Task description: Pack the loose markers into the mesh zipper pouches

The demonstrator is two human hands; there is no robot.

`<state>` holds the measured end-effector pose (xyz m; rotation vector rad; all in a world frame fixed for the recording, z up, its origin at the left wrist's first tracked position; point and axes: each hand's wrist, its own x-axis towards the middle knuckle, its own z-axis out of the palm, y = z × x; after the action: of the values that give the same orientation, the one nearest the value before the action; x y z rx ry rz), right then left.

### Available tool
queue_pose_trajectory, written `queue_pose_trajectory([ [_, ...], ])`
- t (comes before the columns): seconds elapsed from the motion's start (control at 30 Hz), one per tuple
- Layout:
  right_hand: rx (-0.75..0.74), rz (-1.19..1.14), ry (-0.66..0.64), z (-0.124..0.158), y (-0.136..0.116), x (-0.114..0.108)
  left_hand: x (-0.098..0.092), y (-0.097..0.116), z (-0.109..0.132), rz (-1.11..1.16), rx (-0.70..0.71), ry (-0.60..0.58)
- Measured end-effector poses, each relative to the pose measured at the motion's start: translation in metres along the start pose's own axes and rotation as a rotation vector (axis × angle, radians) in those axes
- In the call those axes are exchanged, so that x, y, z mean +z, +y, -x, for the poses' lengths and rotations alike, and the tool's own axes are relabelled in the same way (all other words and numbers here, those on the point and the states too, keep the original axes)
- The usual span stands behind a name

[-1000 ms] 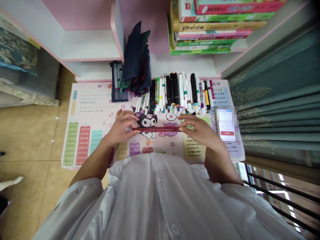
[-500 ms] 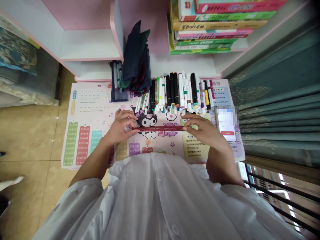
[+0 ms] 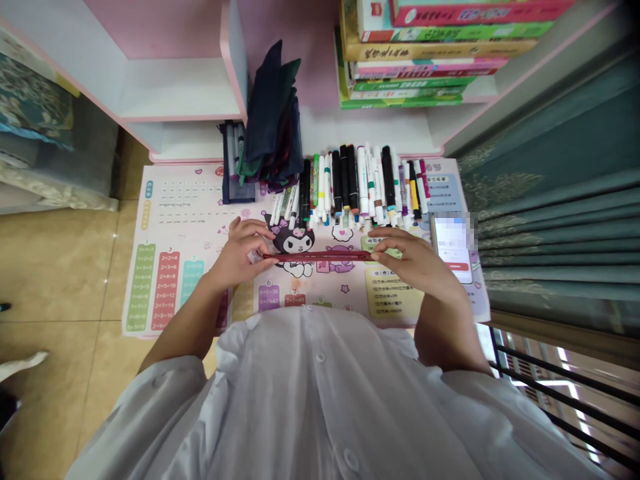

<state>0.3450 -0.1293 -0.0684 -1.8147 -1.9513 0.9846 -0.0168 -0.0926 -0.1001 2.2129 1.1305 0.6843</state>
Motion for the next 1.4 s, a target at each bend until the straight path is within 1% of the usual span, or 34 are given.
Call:
queue_pose_trajectory([
  [0.33, 0.012, -0.007, 0.024, 0.001, 0.002, -0.003, 0.0, -0.001, 0.0, -0.007, -0.018, -0.009],
  [0.53, 0.045, 0.003, 0.026, 0.003, -0.001, -0.007, 0.0, -0.001, 0.001, 0.005, 0.034, 0.021],
  [0.6, 0.05, 0.004, 0.023, 0.003, -0.002, -0.008, 0.0, -0.001, 0.0, 0.003, 0.031, 0.021],
  [0.8, 0.018, -0.002, 0.058, 0.004, 0.003, -0.009, 0.0, 0.0, 0.0, 0.002, 0.015, 0.013],
  [1.17, 0.002, 0.032, 0.059, 0.004, 0.007, -0.009, 0.0, -0.002, 0.0, -0.009, 0.006, -0.003],
  [1.4, -0.004, 0.029, 0.058, 0.006, 0.014, -0.011, -0.001, 0.0, -0.001, 0.007, 0.027, 0.013],
])
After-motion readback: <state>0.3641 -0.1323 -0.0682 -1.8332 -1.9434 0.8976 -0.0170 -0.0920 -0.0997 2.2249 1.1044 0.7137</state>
